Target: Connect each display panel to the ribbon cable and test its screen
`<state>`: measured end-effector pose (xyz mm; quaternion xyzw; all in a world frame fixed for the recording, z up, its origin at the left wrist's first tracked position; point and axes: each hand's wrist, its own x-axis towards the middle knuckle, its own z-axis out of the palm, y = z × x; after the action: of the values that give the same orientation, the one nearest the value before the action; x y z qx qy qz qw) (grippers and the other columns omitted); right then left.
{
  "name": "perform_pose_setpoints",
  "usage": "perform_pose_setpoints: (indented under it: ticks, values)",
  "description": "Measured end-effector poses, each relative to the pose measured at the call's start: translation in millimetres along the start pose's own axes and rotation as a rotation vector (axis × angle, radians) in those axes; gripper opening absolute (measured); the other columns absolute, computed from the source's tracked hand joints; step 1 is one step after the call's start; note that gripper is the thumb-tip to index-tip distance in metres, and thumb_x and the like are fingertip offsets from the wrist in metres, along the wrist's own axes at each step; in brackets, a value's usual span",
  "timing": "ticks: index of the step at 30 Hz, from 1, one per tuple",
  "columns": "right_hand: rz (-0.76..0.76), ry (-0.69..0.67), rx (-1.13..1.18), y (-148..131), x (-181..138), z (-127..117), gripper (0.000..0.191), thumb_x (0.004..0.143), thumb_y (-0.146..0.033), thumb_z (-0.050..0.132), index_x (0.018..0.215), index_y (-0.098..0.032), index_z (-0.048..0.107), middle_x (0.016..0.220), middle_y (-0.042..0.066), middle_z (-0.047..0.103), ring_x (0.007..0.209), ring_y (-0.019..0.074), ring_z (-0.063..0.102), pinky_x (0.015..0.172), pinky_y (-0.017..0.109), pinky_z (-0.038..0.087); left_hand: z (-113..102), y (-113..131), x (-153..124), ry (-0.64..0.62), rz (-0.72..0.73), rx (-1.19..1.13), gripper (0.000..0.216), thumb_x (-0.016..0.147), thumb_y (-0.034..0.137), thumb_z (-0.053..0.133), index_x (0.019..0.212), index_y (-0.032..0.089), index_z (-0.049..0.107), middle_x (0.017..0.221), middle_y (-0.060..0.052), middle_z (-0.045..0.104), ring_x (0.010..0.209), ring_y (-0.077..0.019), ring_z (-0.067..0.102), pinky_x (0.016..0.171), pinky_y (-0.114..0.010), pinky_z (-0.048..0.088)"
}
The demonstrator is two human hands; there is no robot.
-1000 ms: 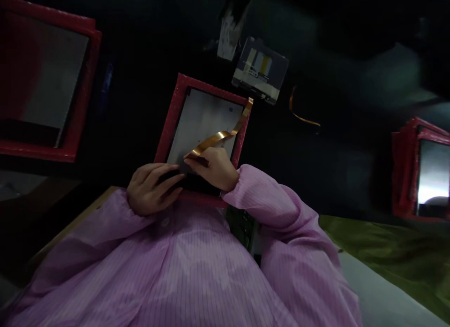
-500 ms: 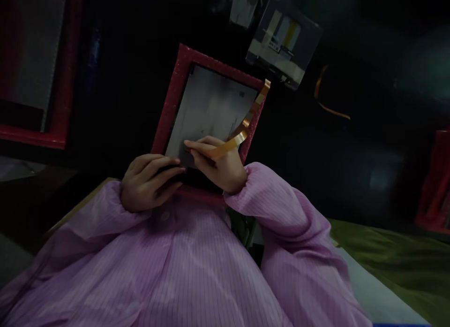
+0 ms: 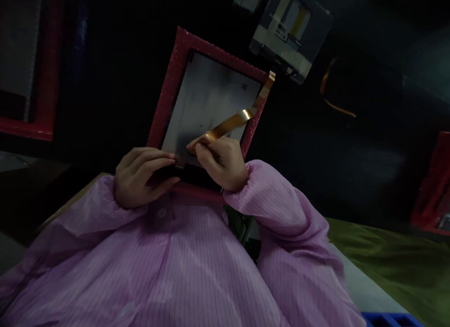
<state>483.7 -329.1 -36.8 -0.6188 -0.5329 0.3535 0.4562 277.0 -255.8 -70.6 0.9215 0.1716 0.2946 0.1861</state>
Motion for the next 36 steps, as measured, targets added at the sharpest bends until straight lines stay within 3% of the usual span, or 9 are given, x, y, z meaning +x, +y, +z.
perform_pose_setpoints:
  ticks: [2, 5, 10, 14, 20, 26, 32, 36]
  values:
    - [0.045, 0.007, -0.011, -1, 0, 1, 0.035, 0.093, -0.019, 0.044, 0.066, -0.019, 0.067, 0.089, 0.005, 0.075, 0.080, 0.0159, 0.069, 0.063, 0.028, 0.055, 0, 0, 0, -0.002, 0.000, 0.017, 0.037, 0.080, 0.031, 0.075, 0.111, 0.019, 0.060, 0.102, -0.006, 0.073, 0.092, -0.0218, 0.067, 0.080, -0.035, 0.055]
    - [0.086, 0.013, -0.071, -1, 0, 1, 0.028, 0.094, -0.021, 0.047, 0.091, -0.020, 0.075, 0.088, 0.003, 0.074, 0.076, 0.0150, 0.067, 0.066, 0.029, 0.056, -4, 0, 1, -0.033, -0.037, 0.006, 0.035, 0.086, 0.040, 0.069, 0.114, 0.022, 0.061, 0.104, -0.005, 0.073, 0.094, -0.0218, 0.067, 0.082, -0.036, 0.054]
    - [-0.069, -0.055, -0.086, 4, 0, -2, 0.035, 0.097, -0.020, 0.042, 0.118, -0.021, 0.070, 0.086, 0.001, 0.068, 0.080, 0.0130, 0.065, 0.075, 0.028, 0.055, -20, 3, 18, -0.208, -0.254, -0.252, 0.041, 0.093, 0.051, 0.054, 0.115, 0.018, 0.063, 0.109, -0.008, 0.070, 0.100, -0.0214, 0.065, 0.089, -0.037, 0.053]
    - [-0.153, -0.117, -0.151, 6, 0, -6, 0.038, 0.098, -0.022, 0.040, 0.127, -0.023, 0.065, 0.094, 0.003, 0.062, 0.084, 0.0135, 0.063, 0.079, 0.030, 0.054, -19, 8, 39, -0.170, -0.420, -0.285, 0.030, 0.095, 0.040, 0.056, 0.109, 0.016, 0.066, 0.100, -0.005, 0.069, 0.090, -0.0171, 0.064, 0.083, -0.031, 0.053]
    - [-0.212, -0.167, -0.241, 5, 2, -6, 0.034, 0.097, -0.022, 0.042, 0.121, -0.024, 0.066, 0.098, 0.004, 0.065, 0.089, 0.0156, 0.063, 0.083, 0.031, 0.054, -2, 13, 50, -0.123, -0.434, -0.202, 0.013, 0.091, 0.029, 0.060, 0.091, 0.019, 0.069, 0.095, -0.003, 0.070, 0.091, -0.0187, 0.064, 0.081, -0.035, 0.052]
    - [-0.083, -0.084, -0.145, 3, 1, -2, 0.017, 0.094, -0.020, 0.054, 0.096, -0.022, 0.071, 0.091, 0.001, 0.072, 0.084, 0.0151, 0.067, 0.077, 0.028, 0.054, -3, 16, 44, -0.099, -0.431, -0.190, 0.014, 0.093, 0.030, 0.056, 0.095, 0.020, 0.066, 0.094, -0.003, 0.069, 0.091, -0.0196, 0.064, 0.082, -0.038, 0.053]
    - [0.086, -0.037, 0.052, 2, -7, 5, 0.007, 0.085, -0.020, 0.058, 0.086, -0.020, 0.065, 0.083, 0.003, 0.071, 0.070, 0.0147, 0.066, 0.065, 0.029, 0.056, -14, 11, 14, -0.070, -0.260, -0.073, 0.021, 0.091, 0.026, 0.059, 0.111, 0.020, 0.061, 0.110, -0.008, 0.067, 0.104, -0.0241, 0.064, 0.091, -0.042, 0.052]
    - [0.114, -0.082, 0.044, 2, -9, 9, 0.003, 0.082, -0.019, 0.058, 0.080, -0.020, 0.059, 0.074, 0.000, 0.067, 0.064, 0.0132, 0.063, 0.062, 0.027, 0.055, -10, 7, -3, -0.086, -0.107, 0.031, 0.035, 0.088, 0.027, 0.064, 0.121, 0.016, 0.059, 0.117, -0.014, 0.065, 0.108, -0.0275, 0.061, 0.092, -0.044, 0.053]
